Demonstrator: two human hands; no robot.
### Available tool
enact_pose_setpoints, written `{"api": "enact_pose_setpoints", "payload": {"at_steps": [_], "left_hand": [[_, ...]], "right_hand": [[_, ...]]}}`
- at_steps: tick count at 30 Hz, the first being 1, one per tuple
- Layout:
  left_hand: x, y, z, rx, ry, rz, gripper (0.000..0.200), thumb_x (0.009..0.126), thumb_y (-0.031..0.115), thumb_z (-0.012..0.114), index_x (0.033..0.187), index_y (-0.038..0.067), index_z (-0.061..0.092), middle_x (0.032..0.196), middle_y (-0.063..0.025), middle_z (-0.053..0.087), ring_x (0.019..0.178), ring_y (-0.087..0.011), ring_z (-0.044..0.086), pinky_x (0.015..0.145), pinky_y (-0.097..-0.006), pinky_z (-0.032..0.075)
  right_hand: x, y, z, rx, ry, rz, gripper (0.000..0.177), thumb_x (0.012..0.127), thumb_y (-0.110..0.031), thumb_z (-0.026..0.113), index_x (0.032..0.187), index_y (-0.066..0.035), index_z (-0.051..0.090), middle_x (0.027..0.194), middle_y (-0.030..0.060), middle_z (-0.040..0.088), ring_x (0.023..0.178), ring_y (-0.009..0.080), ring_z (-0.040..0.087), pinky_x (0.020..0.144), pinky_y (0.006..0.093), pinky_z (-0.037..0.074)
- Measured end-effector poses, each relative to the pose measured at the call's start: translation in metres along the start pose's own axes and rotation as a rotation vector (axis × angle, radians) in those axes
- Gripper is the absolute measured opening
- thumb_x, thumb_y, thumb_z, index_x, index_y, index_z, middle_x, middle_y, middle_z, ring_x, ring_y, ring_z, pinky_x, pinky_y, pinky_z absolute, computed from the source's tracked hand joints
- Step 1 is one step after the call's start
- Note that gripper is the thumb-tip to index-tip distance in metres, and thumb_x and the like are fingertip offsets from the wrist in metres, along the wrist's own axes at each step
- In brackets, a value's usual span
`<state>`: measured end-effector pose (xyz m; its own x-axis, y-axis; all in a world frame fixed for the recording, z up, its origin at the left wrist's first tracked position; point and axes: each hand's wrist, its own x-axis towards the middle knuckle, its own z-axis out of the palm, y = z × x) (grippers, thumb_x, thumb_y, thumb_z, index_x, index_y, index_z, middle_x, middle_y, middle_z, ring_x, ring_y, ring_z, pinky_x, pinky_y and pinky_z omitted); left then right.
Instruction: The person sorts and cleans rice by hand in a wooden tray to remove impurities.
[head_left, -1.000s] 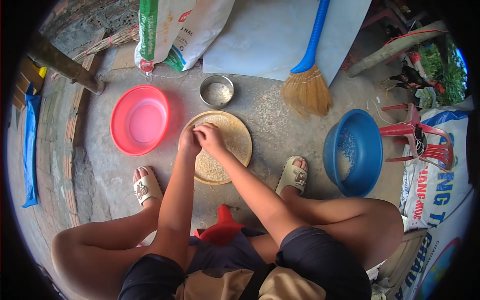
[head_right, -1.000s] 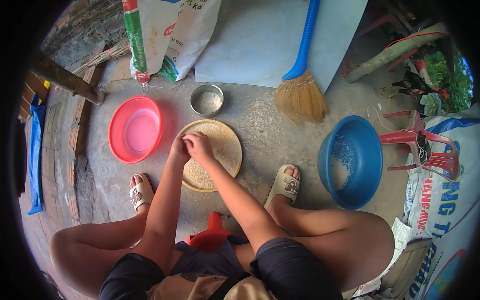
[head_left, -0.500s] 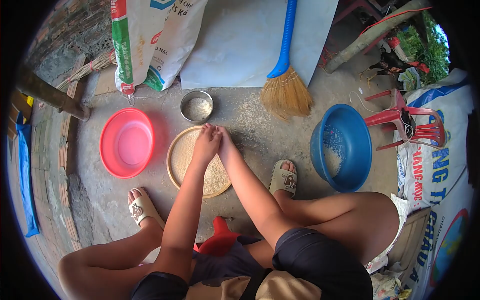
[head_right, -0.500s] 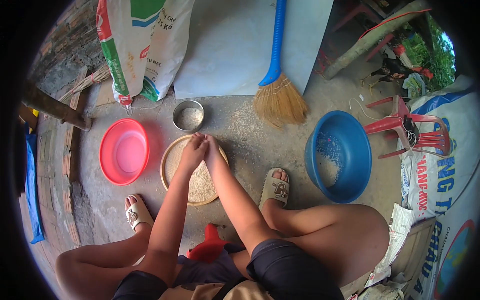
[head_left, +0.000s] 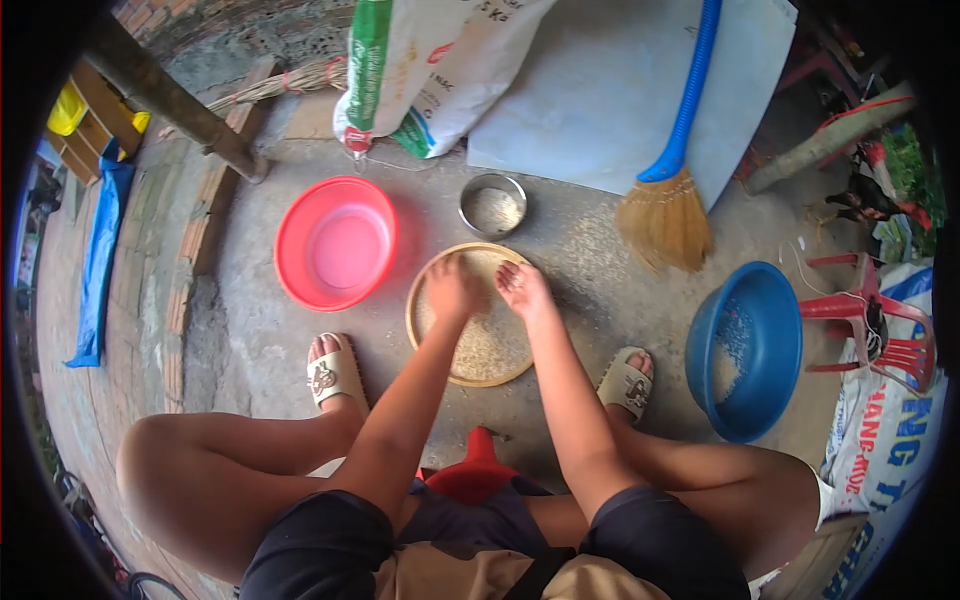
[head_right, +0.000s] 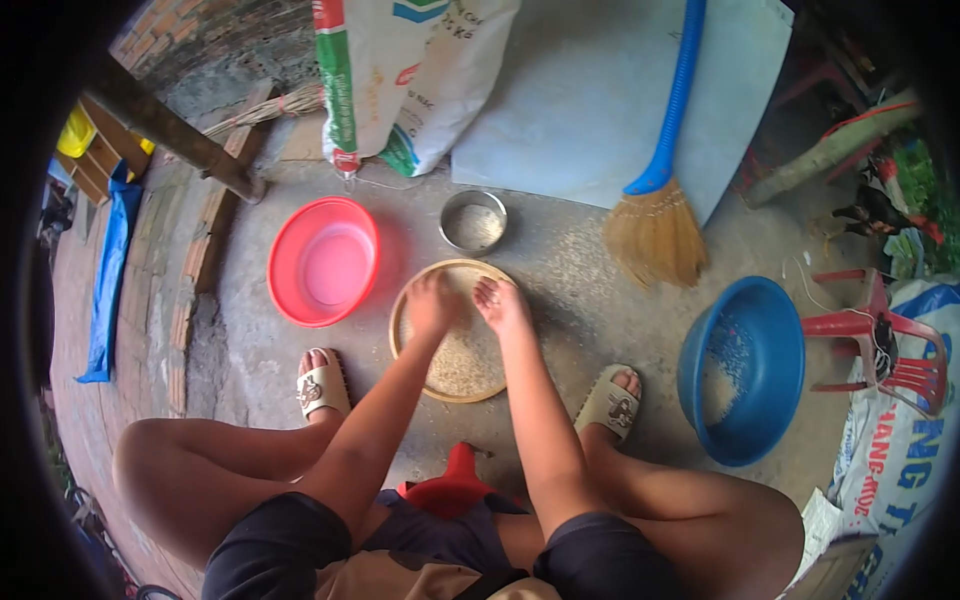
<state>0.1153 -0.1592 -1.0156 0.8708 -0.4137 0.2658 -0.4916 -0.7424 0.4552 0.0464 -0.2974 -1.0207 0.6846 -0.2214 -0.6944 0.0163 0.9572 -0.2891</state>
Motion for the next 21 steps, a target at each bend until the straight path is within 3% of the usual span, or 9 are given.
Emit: {"api": "enact_pose_setpoints", "payload": {"at_steps": [2, 3, 4, 7, 9, 12, 14, 17, 21], "left_hand": [[-0.006, 0.014, 0.005, 0.061, -0.189, 0.171, 0.047, 0.078, 0.024, 0.058, 0.121, 0.004, 0.054, 0.127, -0.0155, 0.051, 0.12, -0.0324, 0.045, 0.104, -0.043, 0.032], [-0.008, 0.027, -0.002, -0.027, -0.236, 0.155, 0.044, 0.078, 0.022, 0.058, 0.118, 0.003, 0.056, 0.126, -0.0138, 0.053, 0.117, -0.0305, 0.047, 0.102, -0.0396, 0.035], [-0.009, 0.034, -0.013, 0.028, -0.3, 0.301, 0.041, 0.076, 0.018, 0.057, 0.115, 0.003, 0.058, 0.122, -0.0117, 0.055, 0.111, -0.0281, 0.05, 0.097, -0.0353, 0.04], [-0.024, 0.027, -0.022, -0.102, -0.276, 0.344, 0.035, 0.074, 0.013, 0.058, 0.108, 0.005, 0.06, 0.116, -0.0113, 0.057, 0.105, -0.0281, 0.052, 0.091, -0.0349, 0.044], [-0.033, 0.016, -0.029, -0.164, -0.413, 0.391, 0.027, 0.073, 0.011, 0.058, 0.1, 0.006, 0.061, 0.106, -0.0095, 0.059, 0.099, -0.0272, 0.054, 0.085, -0.0342, 0.047], [-0.04, 0.002, -0.037, -0.196, -0.409, 0.458, 0.024, 0.075, 0.01, 0.055, 0.098, 0.005, 0.061, 0.099, -0.0091, 0.058, 0.098, -0.0261, 0.056, 0.082, -0.0342, 0.049], [-0.034, -0.006, -0.033, -0.317, -0.347, 0.387, 0.022, 0.074, 0.007, 0.055, 0.094, 0.007, 0.062, 0.094, -0.0115, 0.06, 0.089, -0.0299, 0.059, 0.077, -0.0372, 0.051], [-0.012, 0.003, -0.037, -0.491, -0.297, -0.016, 0.012, 0.073, 0.008, 0.062, 0.084, 0.004, 0.068, 0.083, -0.0158, 0.064, 0.076, -0.0304, 0.063, 0.071, -0.0371, 0.05], [0.016, 0.016, -0.041, -0.609, -0.152, -0.166, 0.012, 0.077, 0.007, 0.066, 0.088, 0.004, 0.069, 0.084, -0.015, 0.068, 0.073, -0.0264, 0.066, 0.069, -0.0328, 0.051]], "right_hand": [[-0.007, 0.002, 0.007, 0.004, 0.027, -0.006, 0.027, 0.092, -0.021, 0.044, 0.092, 0.002, 0.058, 0.088, 0.0128, 0.06, 0.083, 0.0251, 0.059, 0.081, 0.0371, 0.051], [-0.008, 0.002, 0.009, 0.022, 0.045, -0.004, 0.028, 0.092, -0.021, 0.044, 0.091, 0.002, 0.058, 0.087, 0.0127, 0.06, 0.082, 0.0252, 0.059, 0.08, 0.0367, 0.051], [-0.009, 0.002, 0.01, 0.04, 0.058, 0.004, 0.028, 0.093, -0.021, 0.043, 0.091, 0.003, 0.057, 0.086, 0.0123, 0.059, 0.081, 0.0249, 0.058, 0.08, 0.0364, 0.051], [-0.008, 0.001, 0.014, 0.042, 0.12, -0.024, 0.028, 0.093, -0.021, 0.042, 0.091, 0.002, 0.057, 0.085, 0.0116, 0.058, 0.078, 0.0241, 0.057, 0.077, 0.0355, 0.051], [-0.009, -0.003, 0.019, 0.111, 0.136, -0.045, 0.024, 0.091, -0.02, 0.045, 0.089, 0.0, 0.057, 0.08, 0.0092, 0.057, 0.072, 0.0207, 0.055, 0.07, 0.0318, 0.05], [-0.003, -0.004, 0.02, 0.159, 0.164, -0.059, 0.029, 0.093, -0.022, 0.04, 0.089, 0.002, 0.056, 0.084, 0.0113, 0.058, 0.076, 0.0225, 0.056, 0.073, 0.0342, 0.05], [0.008, -0.003, 0.013, 0.197, 0.126, -0.051, 0.029, 0.093, -0.021, 0.04, 0.09, 0.003, 0.056, 0.081, 0.0116, 0.059, 0.073, 0.0229, 0.057, 0.072, 0.035, 0.051], [0.007, 0.001, 0.009, 0.145, 0.115, -0.04, 0.027, 0.091, -0.02, 0.044, 0.09, 0.003, 0.058, 0.083, 0.0117, 0.061, 0.076, 0.0227, 0.059, 0.072, 0.0351, 0.052], [-0.011, 0.01, 0.023, 0.03, 0.139, -0.067, 0.025, 0.089, -0.019, 0.048, 0.093, 0.002, 0.06, 0.088, 0.012, 0.062, 0.08, 0.0227, 0.06, 0.079, 0.0342, 0.052]]}}
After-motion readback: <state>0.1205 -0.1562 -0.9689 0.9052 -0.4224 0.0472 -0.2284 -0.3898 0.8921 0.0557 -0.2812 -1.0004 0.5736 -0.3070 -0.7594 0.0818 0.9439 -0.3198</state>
